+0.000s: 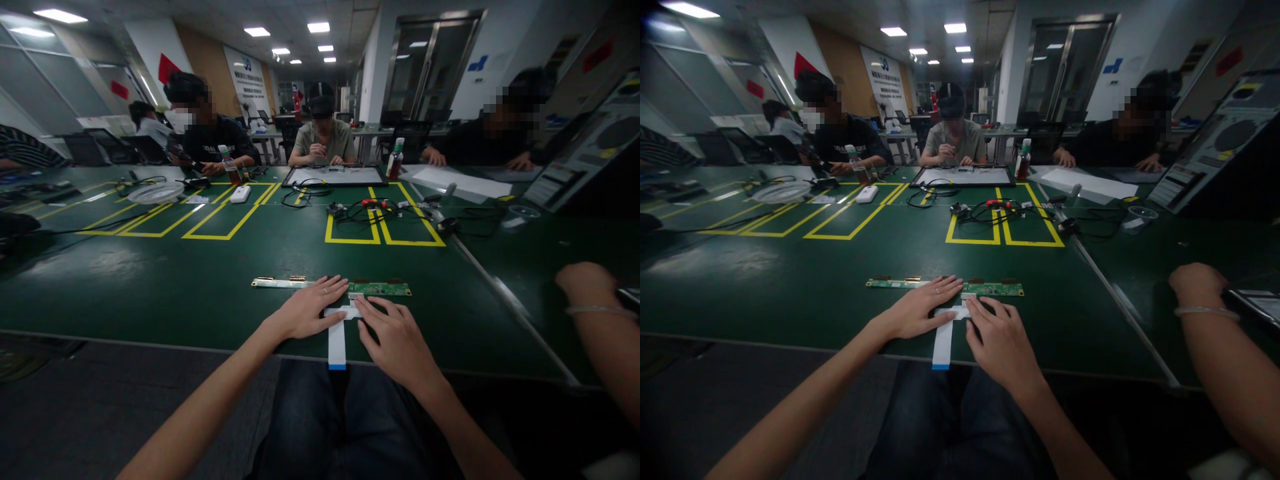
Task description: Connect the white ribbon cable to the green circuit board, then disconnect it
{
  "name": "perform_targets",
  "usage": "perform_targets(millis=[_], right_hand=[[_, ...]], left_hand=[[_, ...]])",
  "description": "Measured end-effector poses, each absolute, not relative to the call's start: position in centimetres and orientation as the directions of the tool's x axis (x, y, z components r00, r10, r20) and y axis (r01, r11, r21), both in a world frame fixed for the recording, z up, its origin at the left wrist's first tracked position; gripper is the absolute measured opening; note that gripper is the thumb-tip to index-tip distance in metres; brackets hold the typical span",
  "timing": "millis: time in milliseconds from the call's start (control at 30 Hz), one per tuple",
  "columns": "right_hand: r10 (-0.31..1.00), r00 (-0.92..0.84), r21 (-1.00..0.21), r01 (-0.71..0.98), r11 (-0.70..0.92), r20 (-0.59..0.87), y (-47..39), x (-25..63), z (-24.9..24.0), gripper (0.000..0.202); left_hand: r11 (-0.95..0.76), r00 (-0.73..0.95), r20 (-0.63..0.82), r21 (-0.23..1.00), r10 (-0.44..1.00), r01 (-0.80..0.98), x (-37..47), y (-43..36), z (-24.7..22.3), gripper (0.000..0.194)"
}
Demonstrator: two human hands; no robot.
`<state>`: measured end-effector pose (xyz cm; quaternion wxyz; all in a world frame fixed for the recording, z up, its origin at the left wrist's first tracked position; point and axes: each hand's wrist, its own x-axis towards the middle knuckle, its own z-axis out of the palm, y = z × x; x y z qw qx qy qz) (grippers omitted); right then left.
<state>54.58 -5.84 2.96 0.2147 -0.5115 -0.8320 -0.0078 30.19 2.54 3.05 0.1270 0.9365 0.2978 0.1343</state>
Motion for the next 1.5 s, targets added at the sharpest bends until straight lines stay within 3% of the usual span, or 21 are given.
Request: perform_targets(millis=[733, 1067, 1300, 1500], right_hand=[[0.859, -0.373, -0.192, 0.869, 0.456, 0.35, -5.7, 54.5, 3.0, 0.045], [0.86, -0.367, -0.181, 0.875, 0.448, 0.354, -5.7, 54.6, 2.7, 0.047], [0.86, -0.373, -0.184, 0.872, 0.453, 0.348, -5.7, 54.8, 2.7, 0.047], [0.86, -0.369, -0.209, 0.865, 0.457, 0.352, -5.6, 54.9, 2.5, 0.047]], left_hand=[[-0.798, 0.794, 0.184, 0.329, 0.579, 0.505, 30.1, 2.6, 3.4, 0.067], [-0.799, 0.778, 0.222, 0.309, 0.588, 0.516, 30.0, 1.9, 2.9, 0.076], [-0.827, 0.815, 0.209, 0.306, 0.541, 0.471, 30.1, 1.5, 3.8, 0.043], [-0.859, 0.848, 0.182, 0.235, 0.498, 0.454, 30.0, 1.9, 3.3, 0.048]])
